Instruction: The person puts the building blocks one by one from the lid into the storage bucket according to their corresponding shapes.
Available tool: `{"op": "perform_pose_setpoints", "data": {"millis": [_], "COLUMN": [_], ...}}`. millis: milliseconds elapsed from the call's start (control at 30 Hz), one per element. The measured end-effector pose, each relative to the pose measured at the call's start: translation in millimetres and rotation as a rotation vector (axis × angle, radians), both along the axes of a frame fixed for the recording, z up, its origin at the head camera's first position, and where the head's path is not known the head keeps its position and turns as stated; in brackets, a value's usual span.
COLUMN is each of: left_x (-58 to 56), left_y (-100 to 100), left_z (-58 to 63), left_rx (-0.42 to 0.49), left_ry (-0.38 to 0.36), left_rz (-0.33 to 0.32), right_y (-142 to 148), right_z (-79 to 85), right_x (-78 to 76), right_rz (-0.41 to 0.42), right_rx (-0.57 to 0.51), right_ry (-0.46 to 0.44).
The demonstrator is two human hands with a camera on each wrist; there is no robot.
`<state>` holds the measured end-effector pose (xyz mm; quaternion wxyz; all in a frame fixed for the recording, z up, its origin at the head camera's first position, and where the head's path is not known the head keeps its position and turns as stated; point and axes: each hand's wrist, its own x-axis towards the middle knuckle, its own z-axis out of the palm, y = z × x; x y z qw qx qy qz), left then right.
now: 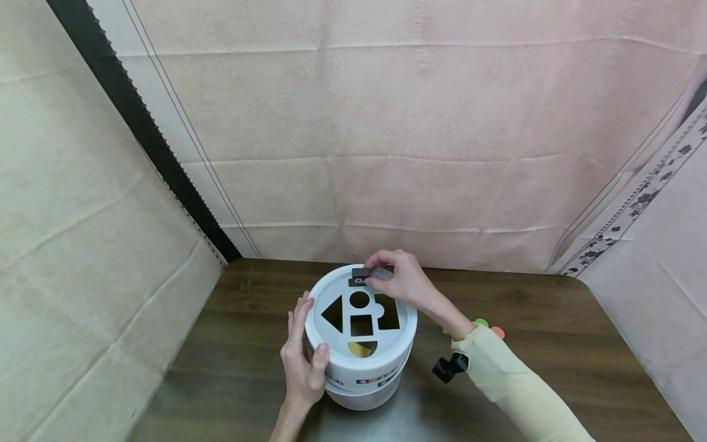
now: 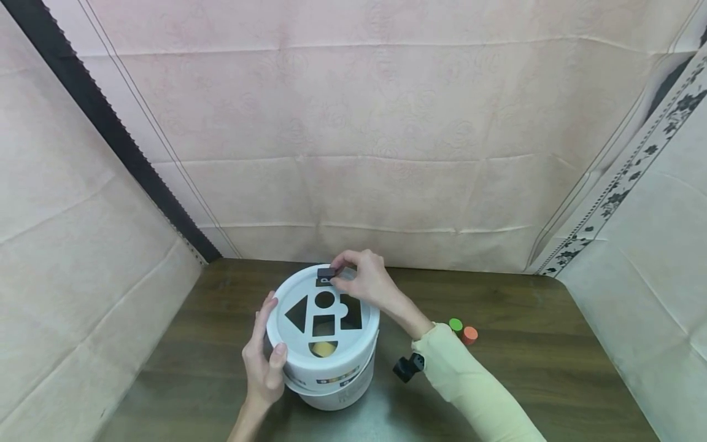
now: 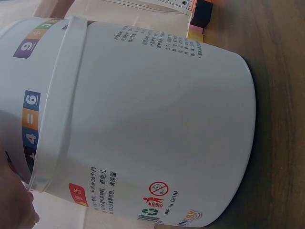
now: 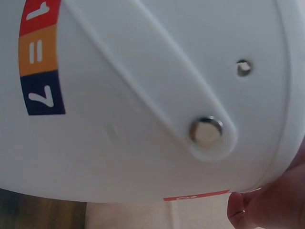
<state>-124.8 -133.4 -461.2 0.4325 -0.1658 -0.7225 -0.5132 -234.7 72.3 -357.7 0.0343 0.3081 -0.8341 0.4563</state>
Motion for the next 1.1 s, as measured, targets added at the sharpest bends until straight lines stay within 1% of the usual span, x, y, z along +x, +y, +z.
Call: {"op": "perform_pose_setpoints", "data": {"millis": [200, 567, 867, 1000, 1100], "left_x": [-0.8, -0.2, 0.0, -0.6, -1.4], "left_y": [0.1, 0.7, 0.6, 0.8, 1.1], "left_z": [-0.3, 0.2, -1.0, -1.2, -1.0], "left_rx": [0.002, 0.003, 0.012, 0.01, 0.009], "left_ry": [0.015, 0.021, 0.028, 0.031, 0.037], "left_rz": [0.002, 0.007, 0.009, 0.012, 0.012], "right_y": [-1.2, -0.3, -0.8, -0.2, 3.1], "right_z": [-0.6, -3.9, -7.6, -7.8, -6.5], "right_x": [1.3, 2.7, 4.6, 5.3, 5.5], "right_rz": [-0.001, 0.007, 0.016, 0.015, 0.012], "right_rx": [0.014, 0.023, 0.07, 0.076, 0.062], "right_ry": [0.051, 0.102, 0.212, 0.21, 0.19]}}
